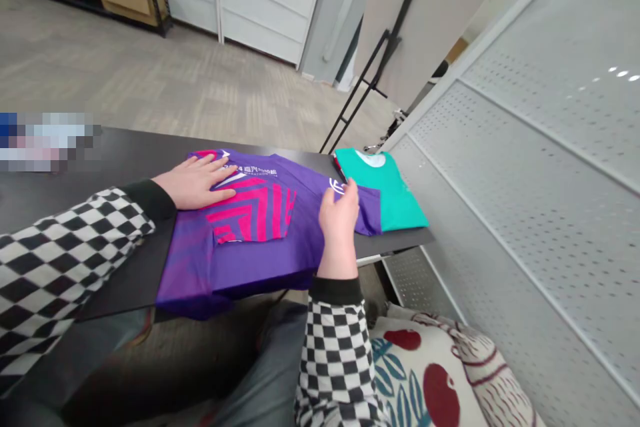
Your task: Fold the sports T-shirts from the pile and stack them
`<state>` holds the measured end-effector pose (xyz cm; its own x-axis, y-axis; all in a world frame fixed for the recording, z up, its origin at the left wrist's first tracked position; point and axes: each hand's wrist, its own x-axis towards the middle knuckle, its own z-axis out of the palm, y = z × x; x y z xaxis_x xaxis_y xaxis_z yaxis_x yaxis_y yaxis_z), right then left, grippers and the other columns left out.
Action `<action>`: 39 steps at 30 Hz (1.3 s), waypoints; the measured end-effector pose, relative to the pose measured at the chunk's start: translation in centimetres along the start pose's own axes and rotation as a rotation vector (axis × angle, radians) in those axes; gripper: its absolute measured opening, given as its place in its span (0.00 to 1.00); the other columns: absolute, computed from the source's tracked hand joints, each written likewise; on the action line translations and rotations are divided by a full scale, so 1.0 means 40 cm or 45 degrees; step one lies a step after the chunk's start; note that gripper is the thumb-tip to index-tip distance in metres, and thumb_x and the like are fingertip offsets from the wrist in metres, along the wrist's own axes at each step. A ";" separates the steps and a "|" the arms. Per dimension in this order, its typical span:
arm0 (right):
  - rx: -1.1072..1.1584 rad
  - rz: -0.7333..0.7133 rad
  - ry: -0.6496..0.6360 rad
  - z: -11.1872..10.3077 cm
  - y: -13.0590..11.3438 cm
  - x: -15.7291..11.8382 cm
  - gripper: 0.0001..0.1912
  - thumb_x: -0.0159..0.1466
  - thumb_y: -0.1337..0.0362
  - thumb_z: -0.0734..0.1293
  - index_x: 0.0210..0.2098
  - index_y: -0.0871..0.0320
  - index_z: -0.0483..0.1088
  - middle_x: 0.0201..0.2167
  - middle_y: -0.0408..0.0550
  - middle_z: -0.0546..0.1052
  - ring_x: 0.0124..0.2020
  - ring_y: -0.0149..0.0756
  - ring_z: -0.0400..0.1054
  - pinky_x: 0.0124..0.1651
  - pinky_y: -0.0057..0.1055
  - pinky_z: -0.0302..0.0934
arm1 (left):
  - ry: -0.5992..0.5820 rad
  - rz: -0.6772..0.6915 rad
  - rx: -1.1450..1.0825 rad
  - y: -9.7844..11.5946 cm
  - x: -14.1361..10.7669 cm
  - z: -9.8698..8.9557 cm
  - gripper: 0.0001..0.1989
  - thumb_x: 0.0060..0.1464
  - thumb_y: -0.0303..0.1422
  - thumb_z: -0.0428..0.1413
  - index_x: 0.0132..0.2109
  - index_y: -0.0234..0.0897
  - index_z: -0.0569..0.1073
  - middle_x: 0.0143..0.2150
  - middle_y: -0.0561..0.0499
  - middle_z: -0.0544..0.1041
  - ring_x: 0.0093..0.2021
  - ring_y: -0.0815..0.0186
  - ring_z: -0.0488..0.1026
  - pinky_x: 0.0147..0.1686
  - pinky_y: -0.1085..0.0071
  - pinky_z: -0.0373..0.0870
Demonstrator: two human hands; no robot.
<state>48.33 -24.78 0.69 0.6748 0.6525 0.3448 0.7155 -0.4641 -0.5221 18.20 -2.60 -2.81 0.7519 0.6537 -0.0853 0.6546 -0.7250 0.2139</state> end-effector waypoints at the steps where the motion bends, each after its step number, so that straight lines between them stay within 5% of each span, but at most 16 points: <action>1: -0.019 0.145 0.103 -0.026 0.032 0.017 0.38 0.75 0.56 0.60 0.80 0.64 0.58 0.72 0.70 0.73 0.74 0.62 0.67 0.76 0.63 0.59 | -0.001 0.001 0.007 -0.003 -0.001 0.001 0.49 0.70 0.67 0.42 0.86 0.45 0.56 0.89 0.44 0.47 0.88 0.38 0.42 0.83 0.40 0.40; 3: -0.103 0.441 0.234 -0.079 0.089 0.033 0.36 0.71 0.59 0.63 0.76 0.64 0.65 0.69 0.71 0.74 0.71 0.66 0.69 0.73 0.62 0.63 | 0.005 0.006 0.023 -0.007 -0.004 0.002 0.48 0.71 0.66 0.42 0.86 0.45 0.56 0.89 0.45 0.47 0.88 0.38 0.42 0.83 0.39 0.40; 6: -0.282 0.642 0.264 -0.148 0.163 0.017 0.33 0.71 0.57 0.65 0.73 0.61 0.71 0.70 0.73 0.73 0.70 0.71 0.69 0.70 0.66 0.64 | 0.017 0.007 0.047 -0.008 -0.009 0.004 0.46 0.72 0.65 0.42 0.86 0.46 0.57 0.89 0.45 0.48 0.88 0.39 0.43 0.83 0.39 0.41; 13: -0.358 0.826 -0.066 -0.200 0.284 -0.027 0.26 0.67 0.47 0.73 0.57 0.58 0.81 0.58 0.71 0.82 0.62 0.70 0.77 0.66 0.65 0.67 | 0.065 0.009 0.043 -0.001 -0.020 -0.001 0.45 0.72 0.63 0.44 0.85 0.44 0.60 0.88 0.41 0.50 0.87 0.39 0.46 0.83 0.38 0.44; 17: -0.301 0.703 0.008 -0.192 0.289 -0.008 0.14 0.64 0.52 0.73 0.41 0.55 0.82 0.47 0.66 0.85 0.53 0.67 0.79 0.60 0.61 0.70 | 0.140 0.042 -0.020 0.002 -0.033 -0.011 0.42 0.71 0.60 0.49 0.83 0.47 0.65 0.87 0.42 0.53 0.87 0.37 0.48 0.82 0.32 0.44; 20: -0.174 0.541 0.171 -0.175 0.237 0.009 0.10 0.63 0.55 0.70 0.34 0.54 0.77 0.36 0.60 0.83 0.43 0.59 0.79 0.53 0.52 0.71 | 0.283 0.171 -0.045 -0.001 -0.035 -0.013 0.32 0.71 0.50 0.53 0.76 0.48 0.75 0.83 0.45 0.66 0.85 0.40 0.55 0.82 0.29 0.40; 26: 0.349 0.080 0.164 -0.069 -0.021 -0.016 0.15 0.66 0.49 0.68 0.41 0.54 0.75 0.40 0.56 0.83 0.41 0.50 0.76 0.52 0.45 0.71 | 0.277 0.527 -0.140 -0.005 -0.019 0.002 0.26 0.66 0.38 0.58 0.68 0.42 0.83 0.73 0.43 0.79 0.74 0.52 0.75 0.79 0.51 0.65; 29: 0.487 -0.297 -0.163 -0.005 -0.168 -0.077 0.13 0.70 0.49 0.68 0.43 0.52 0.75 0.46 0.55 0.85 0.47 0.50 0.79 0.60 0.48 0.71 | 0.302 0.543 -0.160 -0.011 -0.010 0.011 0.26 0.66 0.37 0.59 0.68 0.41 0.83 0.73 0.43 0.79 0.74 0.50 0.75 0.78 0.50 0.66; 34: 0.533 -0.861 -1.195 0.052 -0.290 -0.178 0.10 0.72 0.52 0.73 0.41 0.50 0.78 0.61 0.53 0.84 0.70 0.53 0.74 0.82 0.63 0.48 | 0.271 0.628 -0.252 -0.027 0.015 0.013 0.19 0.64 0.34 0.64 0.60 0.40 0.87 0.70 0.41 0.82 0.72 0.52 0.77 0.77 0.56 0.68; 36: 0.539 -0.846 -1.328 0.059 -0.293 -0.193 0.09 0.72 0.52 0.75 0.45 0.49 0.80 0.64 0.52 0.84 0.71 0.52 0.74 0.85 0.64 0.40 | 0.266 0.610 -0.283 -0.029 0.024 0.009 0.18 0.66 0.30 0.60 0.58 0.40 0.88 0.68 0.43 0.83 0.71 0.55 0.78 0.76 0.60 0.69; 39: 0.594 -0.792 -1.274 0.060 -0.285 -0.199 0.12 0.74 0.53 0.74 0.53 0.49 0.81 0.67 0.52 0.82 0.71 0.50 0.74 0.86 0.62 0.36 | 0.359 0.506 -0.314 -0.026 0.022 -0.006 0.22 0.66 0.26 0.52 0.56 0.42 0.88 0.63 0.46 0.87 0.66 0.58 0.81 0.75 0.59 0.69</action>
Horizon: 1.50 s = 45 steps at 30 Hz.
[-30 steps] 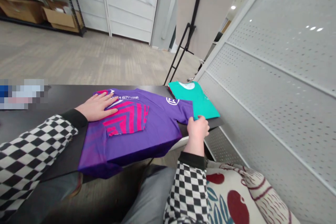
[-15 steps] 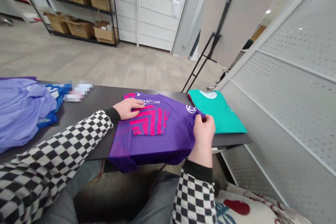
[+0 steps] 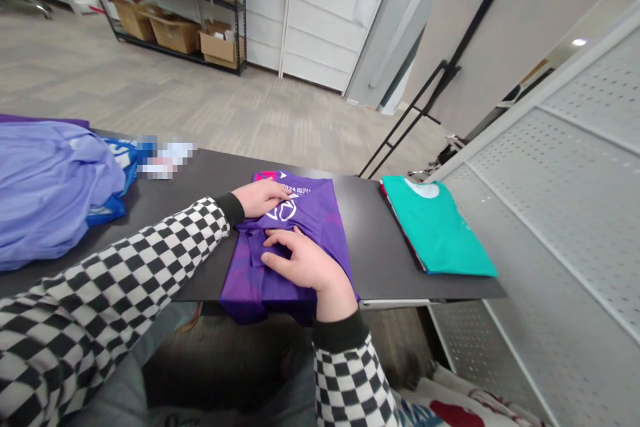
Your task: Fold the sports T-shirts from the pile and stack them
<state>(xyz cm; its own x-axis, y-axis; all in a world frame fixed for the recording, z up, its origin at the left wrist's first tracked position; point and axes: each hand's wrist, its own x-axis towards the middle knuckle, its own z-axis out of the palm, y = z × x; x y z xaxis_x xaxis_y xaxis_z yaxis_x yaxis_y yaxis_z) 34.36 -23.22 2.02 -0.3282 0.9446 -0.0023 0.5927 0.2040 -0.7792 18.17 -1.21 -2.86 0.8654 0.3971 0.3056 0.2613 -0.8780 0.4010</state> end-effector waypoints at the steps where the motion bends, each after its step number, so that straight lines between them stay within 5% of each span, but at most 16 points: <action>1: 0.008 -0.012 0.007 -0.001 0.001 -0.002 0.12 0.74 0.54 0.74 0.54 0.48 0.81 0.68 0.51 0.81 0.72 0.50 0.73 0.86 0.62 0.36 | 0.041 -0.032 0.004 0.004 -0.001 -0.007 0.22 0.66 0.27 0.52 0.54 0.42 0.89 0.60 0.47 0.88 0.63 0.57 0.82 0.75 0.56 0.68; 5: 0.041 -0.038 0.100 -0.012 0.010 -0.007 0.12 0.76 0.53 0.72 0.55 0.47 0.82 0.65 0.49 0.84 0.69 0.48 0.76 0.83 0.55 0.53 | 0.103 -0.124 0.072 0.024 -0.012 -0.035 0.19 0.70 0.38 0.52 0.43 0.41 0.88 0.49 0.44 0.88 0.53 0.54 0.82 0.68 0.52 0.71; 8: -0.022 0.045 0.384 -0.044 0.045 -0.013 0.15 0.77 0.50 0.70 0.55 0.48 0.83 0.60 0.48 0.86 0.64 0.48 0.80 0.74 0.49 0.67 | 0.064 -0.136 0.106 0.030 -0.020 -0.048 0.26 0.72 0.51 0.53 0.35 0.40 0.85 0.47 0.41 0.85 0.50 0.53 0.79 0.61 0.54 0.72; 12: -0.258 0.298 0.690 -0.104 0.122 -0.028 0.19 0.74 0.50 0.69 0.57 0.51 0.83 0.60 0.53 0.86 0.63 0.52 0.80 0.72 0.52 0.69 | -0.018 -0.107 0.028 0.024 -0.024 -0.055 0.28 0.67 0.58 0.58 0.31 0.39 0.80 0.48 0.44 0.82 0.52 0.54 0.75 0.64 0.54 0.66; 17: -0.363 0.550 0.710 -0.156 0.170 -0.078 0.20 0.73 0.52 0.69 0.57 0.53 0.83 0.60 0.55 0.85 0.64 0.51 0.79 0.73 0.49 0.68 | -0.072 -0.061 -0.016 0.012 -0.022 -0.042 0.13 0.58 0.41 0.65 0.30 0.39 0.78 0.50 0.45 0.81 0.53 0.54 0.75 0.64 0.55 0.66; 21: -0.449 0.581 0.656 -0.210 0.158 -0.098 0.21 0.73 0.53 0.69 0.60 0.53 0.82 0.60 0.55 0.85 0.64 0.51 0.79 0.72 0.48 0.69 | -0.054 -0.044 -0.016 0.012 -0.023 -0.031 0.06 0.57 0.35 0.62 0.32 0.40 0.79 0.51 0.45 0.81 0.53 0.55 0.76 0.64 0.57 0.68; 27: -0.714 0.310 0.479 -0.311 0.206 0.052 0.17 0.73 0.61 0.69 0.58 0.54 0.83 0.60 0.56 0.85 0.64 0.51 0.78 0.72 0.47 0.67 | 0.031 -0.030 -0.004 -0.003 -0.019 -0.016 0.08 0.63 0.36 0.59 0.42 0.41 0.83 0.52 0.43 0.83 0.55 0.54 0.78 0.65 0.56 0.72; 31: -0.787 0.335 0.462 -0.317 0.299 0.163 0.09 0.70 0.60 0.72 0.47 0.54 0.83 0.51 0.55 0.85 0.53 0.47 0.79 0.65 0.45 0.70 | 0.122 -0.138 0.053 -0.034 -0.018 -0.009 0.16 0.67 0.39 0.56 0.52 0.40 0.85 0.57 0.41 0.83 0.60 0.52 0.79 0.68 0.54 0.71; 40: -0.785 0.352 0.641 -0.322 0.428 0.190 0.09 0.74 0.58 0.67 0.40 0.55 0.78 0.45 0.55 0.81 0.49 0.47 0.74 0.60 0.42 0.69 | 0.060 -0.231 0.073 -0.063 -0.007 -0.037 0.18 0.66 0.41 0.57 0.54 0.39 0.86 0.60 0.41 0.83 0.60 0.50 0.80 0.69 0.52 0.72; 45: -0.816 0.467 0.743 -0.340 0.444 0.217 0.09 0.75 0.60 0.65 0.40 0.54 0.75 0.47 0.58 0.81 0.52 0.50 0.73 0.61 0.45 0.68 | 0.071 -0.305 0.071 -0.065 -0.003 -0.033 0.18 0.67 0.40 0.57 0.55 0.41 0.85 0.62 0.43 0.83 0.65 0.50 0.79 0.81 0.34 0.51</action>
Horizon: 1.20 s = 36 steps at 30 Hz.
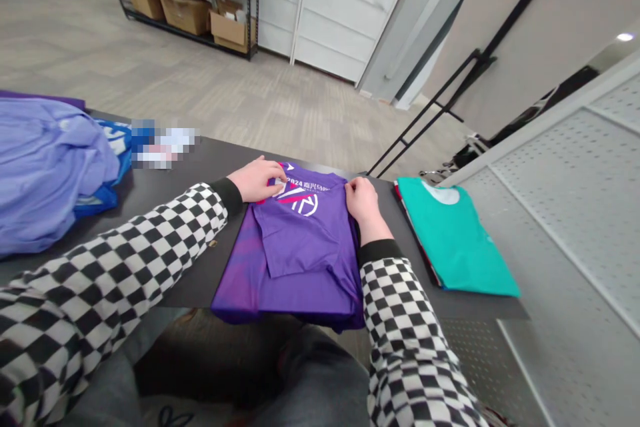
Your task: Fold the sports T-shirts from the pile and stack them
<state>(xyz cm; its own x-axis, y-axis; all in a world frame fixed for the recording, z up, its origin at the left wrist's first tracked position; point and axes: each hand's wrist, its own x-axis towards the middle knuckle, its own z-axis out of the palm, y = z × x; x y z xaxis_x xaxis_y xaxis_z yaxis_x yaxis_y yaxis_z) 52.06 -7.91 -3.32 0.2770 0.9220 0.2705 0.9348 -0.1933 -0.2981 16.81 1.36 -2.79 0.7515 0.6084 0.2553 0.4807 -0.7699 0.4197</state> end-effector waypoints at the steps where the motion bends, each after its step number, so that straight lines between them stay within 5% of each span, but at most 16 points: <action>1: -0.002 0.016 0.011 0.002 0.001 0.004 0.09 0.75 0.60 0.65 0.40 0.54 0.75 0.47 0.59 0.80 0.52 0.51 0.73 0.62 0.46 0.68 | 0.005 -0.022 0.008 0.000 -0.001 0.001 0.18 0.67 0.40 0.56 0.56 0.42 0.85 0.62 0.44 0.83 0.66 0.50 0.78 0.82 0.33 0.47; 10: 0.000 0.149 0.027 0.002 0.001 0.006 0.10 0.75 0.59 0.66 0.41 0.55 0.77 0.50 0.62 0.81 0.53 0.53 0.73 0.62 0.48 0.68 | -0.076 -0.192 0.154 0.002 -0.002 -0.016 0.22 0.74 0.36 0.50 0.62 0.44 0.85 0.69 0.46 0.83 0.78 0.47 0.69 0.83 0.30 0.38; 13: 0.051 0.140 0.046 -0.015 -0.001 -0.005 0.13 0.76 0.55 0.66 0.43 0.56 0.78 0.50 0.61 0.82 0.54 0.53 0.74 0.63 0.48 0.67 | 0.012 -0.137 0.196 0.040 -0.010 -0.027 0.22 0.72 0.33 0.50 0.61 0.43 0.86 0.67 0.45 0.84 0.79 0.47 0.69 0.83 0.33 0.38; 16: 0.139 0.013 0.119 -0.037 -0.005 -0.026 0.17 0.77 0.51 0.65 0.48 0.56 0.80 0.50 0.60 0.83 0.55 0.52 0.75 0.64 0.47 0.68 | 0.100 0.089 0.168 0.116 -0.025 -0.022 0.22 0.71 0.33 0.52 0.63 0.42 0.85 0.68 0.44 0.83 0.75 0.50 0.73 0.83 0.42 0.51; 18: 0.176 -0.154 0.104 -0.043 -0.011 -0.042 0.16 0.76 0.52 0.67 0.51 0.55 0.81 0.54 0.58 0.84 0.58 0.51 0.75 0.67 0.47 0.67 | 0.025 0.223 0.150 0.172 -0.034 -0.009 0.21 0.72 0.38 0.53 0.63 0.42 0.84 0.66 0.43 0.84 0.69 0.50 0.78 0.75 0.49 0.66; 22: 0.148 -0.261 -0.064 -0.032 -0.021 -0.053 0.15 0.74 0.57 0.68 0.54 0.51 0.83 0.62 0.54 0.83 0.66 0.54 0.72 0.73 0.55 0.63 | -0.067 0.122 0.298 0.234 -0.039 0.007 0.23 0.74 0.49 0.53 0.55 0.38 0.86 0.55 0.37 0.85 0.57 0.45 0.81 0.57 0.49 0.75; 27: 0.111 -0.203 -0.131 -0.016 -0.009 -0.031 0.15 0.73 0.55 0.69 0.55 0.48 0.82 0.72 0.53 0.76 0.74 0.59 0.66 0.74 0.67 0.60 | 0.001 -0.165 0.365 0.211 -0.033 -0.030 0.28 0.75 0.50 0.48 0.40 0.36 0.84 0.43 0.37 0.84 0.49 0.47 0.80 0.53 0.51 0.70; 31: 0.159 -0.258 -0.103 -0.011 0.008 -0.008 0.08 0.72 0.55 0.69 0.42 0.50 0.79 0.67 0.54 0.79 0.71 0.57 0.69 0.72 0.66 0.64 | -0.195 -0.101 0.336 0.186 -0.031 -0.053 0.28 0.70 0.55 0.53 0.33 0.37 0.80 0.38 0.40 0.82 0.44 0.50 0.79 0.51 0.54 0.67; 36: 0.196 -0.319 -0.065 0.006 0.019 0.014 0.07 0.71 0.56 0.69 0.38 0.50 0.76 0.59 0.54 0.84 0.63 0.55 0.76 0.68 0.59 0.70 | -0.279 0.002 0.252 0.160 -0.024 -0.044 0.26 0.69 0.56 0.55 0.34 0.39 0.77 0.40 0.43 0.82 0.46 0.51 0.77 0.48 0.59 0.64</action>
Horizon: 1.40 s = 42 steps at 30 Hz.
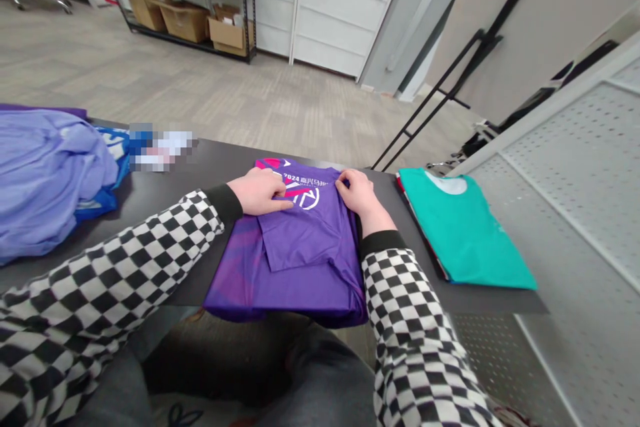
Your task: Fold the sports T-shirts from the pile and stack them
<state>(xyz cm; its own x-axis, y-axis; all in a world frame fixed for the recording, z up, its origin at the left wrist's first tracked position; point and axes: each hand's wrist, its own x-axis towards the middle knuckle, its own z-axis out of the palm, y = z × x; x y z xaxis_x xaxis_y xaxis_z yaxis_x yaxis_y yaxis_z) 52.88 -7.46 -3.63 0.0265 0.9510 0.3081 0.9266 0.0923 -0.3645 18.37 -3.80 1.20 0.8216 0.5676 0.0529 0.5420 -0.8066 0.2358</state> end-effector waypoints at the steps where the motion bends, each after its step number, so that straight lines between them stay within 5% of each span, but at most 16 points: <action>1: 0.001 0.007 0.010 0.003 0.003 0.002 0.07 0.71 0.56 0.69 0.38 0.50 0.76 0.58 0.55 0.84 0.62 0.55 0.77 0.68 0.59 0.70 | 0.003 0.000 -0.018 -0.003 0.002 0.001 0.25 0.70 0.54 0.55 0.34 0.39 0.76 0.40 0.43 0.82 0.46 0.51 0.77 0.47 0.60 0.64; 7: 0.007 0.083 0.099 0.011 0.009 0.000 0.05 0.69 0.58 0.69 0.37 0.50 0.76 0.51 0.56 0.85 0.57 0.55 0.79 0.66 0.56 0.72 | 0.047 -0.203 -0.249 -0.017 0.004 -0.009 0.16 0.70 0.47 0.58 0.46 0.39 0.78 0.37 0.48 0.82 0.38 0.58 0.77 0.40 0.66 0.64; 13: -0.011 0.115 0.110 0.011 -0.002 -0.001 0.06 0.70 0.58 0.69 0.37 0.49 0.76 0.50 0.56 0.85 0.56 0.56 0.79 0.65 0.57 0.72 | -0.035 -0.224 0.031 -0.029 -0.005 -0.019 0.19 0.69 0.51 0.60 0.50 0.40 0.82 0.43 0.45 0.85 0.46 0.51 0.82 0.49 0.61 0.69; 18: -0.058 0.170 0.086 0.007 -0.011 -0.001 0.06 0.70 0.58 0.69 0.37 0.50 0.76 0.53 0.56 0.85 0.59 0.57 0.77 0.66 0.58 0.70 | 0.235 -0.097 0.104 0.080 -0.019 -0.017 0.21 0.74 0.45 0.53 0.58 0.36 0.83 0.57 0.36 0.84 0.61 0.45 0.79 0.62 0.51 0.70; 23: -0.159 0.239 0.055 0.004 -0.023 -0.005 0.09 0.73 0.57 0.66 0.42 0.51 0.78 0.55 0.59 0.84 0.60 0.59 0.74 0.65 0.59 0.70 | -0.022 0.280 -0.035 0.186 -0.037 0.076 0.34 0.76 0.53 0.51 0.80 0.43 0.69 0.84 0.39 0.64 0.82 0.42 0.59 0.79 0.45 0.53; 28: -0.190 0.229 0.001 0.003 -0.031 -0.004 0.11 0.75 0.56 0.65 0.46 0.52 0.78 0.58 0.60 0.81 0.62 0.60 0.72 0.64 0.61 0.69 | -0.231 0.286 -0.013 0.124 -0.032 0.111 0.40 0.76 0.57 0.48 0.85 0.46 0.58 0.88 0.41 0.49 0.87 0.41 0.46 0.82 0.41 0.41; 32: -0.198 0.226 0.003 0.008 -0.034 -0.001 0.13 0.77 0.55 0.64 0.52 0.51 0.78 0.62 0.62 0.79 0.64 0.63 0.70 0.66 0.68 0.66 | -0.171 0.346 -0.001 0.093 -0.037 0.069 0.37 0.77 0.53 0.49 0.83 0.40 0.62 0.87 0.37 0.55 0.86 0.41 0.49 0.83 0.39 0.42; 34: -0.193 0.229 0.005 0.012 -0.031 0.000 0.15 0.78 0.53 0.63 0.55 0.51 0.77 0.64 0.62 0.78 0.65 0.64 0.69 0.67 0.71 0.64 | -0.016 0.362 -0.054 0.141 -0.067 0.044 0.33 0.77 0.49 0.50 0.79 0.36 0.69 0.83 0.35 0.64 0.84 0.42 0.57 0.82 0.40 0.47; 37: -0.154 0.216 -0.001 0.017 -0.022 0.000 0.17 0.78 0.50 0.63 0.57 0.51 0.77 0.64 0.63 0.77 0.66 0.65 0.68 0.67 0.74 0.62 | 0.182 0.403 -0.253 0.296 -0.147 0.025 0.23 0.77 0.40 0.51 0.68 0.37 0.79 0.69 0.37 0.80 0.70 0.50 0.76 0.73 0.51 0.68; 40: -0.099 0.191 0.021 0.021 -0.012 0.001 0.18 0.78 0.50 0.63 0.56 0.52 0.78 0.63 0.63 0.77 0.67 0.66 0.68 0.68 0.77 0.62 | 0.017 0.425 -0.315 0.474 -0.216 0.042 0.16 0.77 0.34 0.51 0.60 0.43 0.81 0.46 0.45 0.87 0.45 0.58 0.84 0.50 0.60 0.78; 42: -0.080 0.182 0.033 0.023 -0.008 0.001 0.17 0.78 0.51 0.63 0.55 0.52 0.78 0.62 0.63 0.78 0.66 0.65 0.68 0.68 0.77 0.62 | -0.064 0.445 -0.219 0.557 -0.224 0.072 0.15 0.76 0.33 0.53 0.61 0.43 0.80 0.40 0.47 0.86 0.38 0.58 0.83 0.41 0.61 0.76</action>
<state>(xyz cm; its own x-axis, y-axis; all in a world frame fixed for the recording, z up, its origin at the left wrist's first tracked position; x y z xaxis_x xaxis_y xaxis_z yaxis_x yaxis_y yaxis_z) 52.26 -7.20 -4.30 0.1691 0.9450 0.2800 0.9343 -0.0633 -0.3507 23.59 -27.32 3.19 0.9614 0.2511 0.1121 0.1938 -0.9079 0.3716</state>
